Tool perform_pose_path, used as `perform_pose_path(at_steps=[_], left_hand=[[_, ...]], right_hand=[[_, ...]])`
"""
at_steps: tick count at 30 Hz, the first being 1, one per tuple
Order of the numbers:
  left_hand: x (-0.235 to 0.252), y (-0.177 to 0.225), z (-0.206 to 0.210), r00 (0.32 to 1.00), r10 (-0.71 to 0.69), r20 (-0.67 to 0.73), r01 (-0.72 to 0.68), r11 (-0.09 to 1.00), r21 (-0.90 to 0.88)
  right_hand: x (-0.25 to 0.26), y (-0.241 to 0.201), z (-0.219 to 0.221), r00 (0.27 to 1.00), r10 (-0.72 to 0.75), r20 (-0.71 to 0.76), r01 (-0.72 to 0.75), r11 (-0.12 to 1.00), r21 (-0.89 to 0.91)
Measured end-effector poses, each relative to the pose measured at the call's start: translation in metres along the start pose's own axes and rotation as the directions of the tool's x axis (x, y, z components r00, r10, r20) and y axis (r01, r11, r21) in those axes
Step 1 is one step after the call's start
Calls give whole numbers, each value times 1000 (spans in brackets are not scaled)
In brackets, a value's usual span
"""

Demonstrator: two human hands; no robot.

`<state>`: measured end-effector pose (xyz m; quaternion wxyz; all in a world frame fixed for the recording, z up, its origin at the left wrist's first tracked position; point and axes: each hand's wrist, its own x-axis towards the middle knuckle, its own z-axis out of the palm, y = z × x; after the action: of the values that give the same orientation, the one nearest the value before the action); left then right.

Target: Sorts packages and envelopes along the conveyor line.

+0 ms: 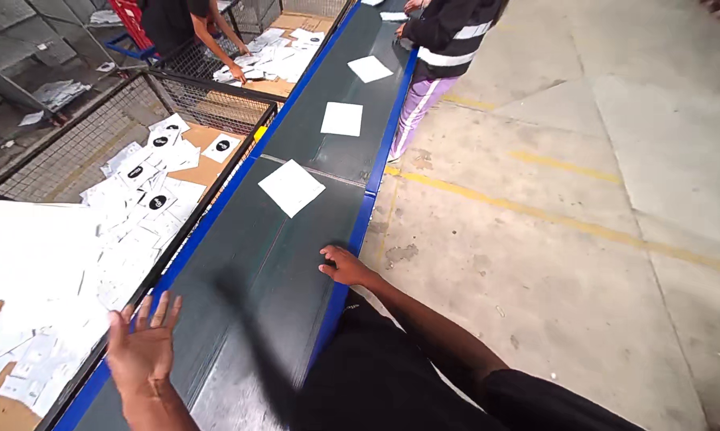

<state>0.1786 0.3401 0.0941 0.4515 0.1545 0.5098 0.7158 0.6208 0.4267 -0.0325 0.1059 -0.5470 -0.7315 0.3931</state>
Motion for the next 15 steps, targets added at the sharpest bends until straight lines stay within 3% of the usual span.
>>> perform_pose_path(at_steps=[3, 7, 12, 15], left_hand=[[-37, -47, 18, 979, -142, 143, 118, 979, 164], [-96, -121, 35, 916, -381, 123, 351, 912, 213], [-140, -175, 24, 846, -526, 91, 505, 844, 181], [-152, -189, 6, 865, -502, 9, 491, 850, 191]], right_hand=[[31, -1, 7, 988, -100, -114, 77, 978, -196], [95, -23, 13, 979, -143, -142, 110, 969, -219], [140, -33, 40, 983, -182, 31, 179, 900, -397], [115, -40, 67, 913, -398, 89, 384, 765, -517]])
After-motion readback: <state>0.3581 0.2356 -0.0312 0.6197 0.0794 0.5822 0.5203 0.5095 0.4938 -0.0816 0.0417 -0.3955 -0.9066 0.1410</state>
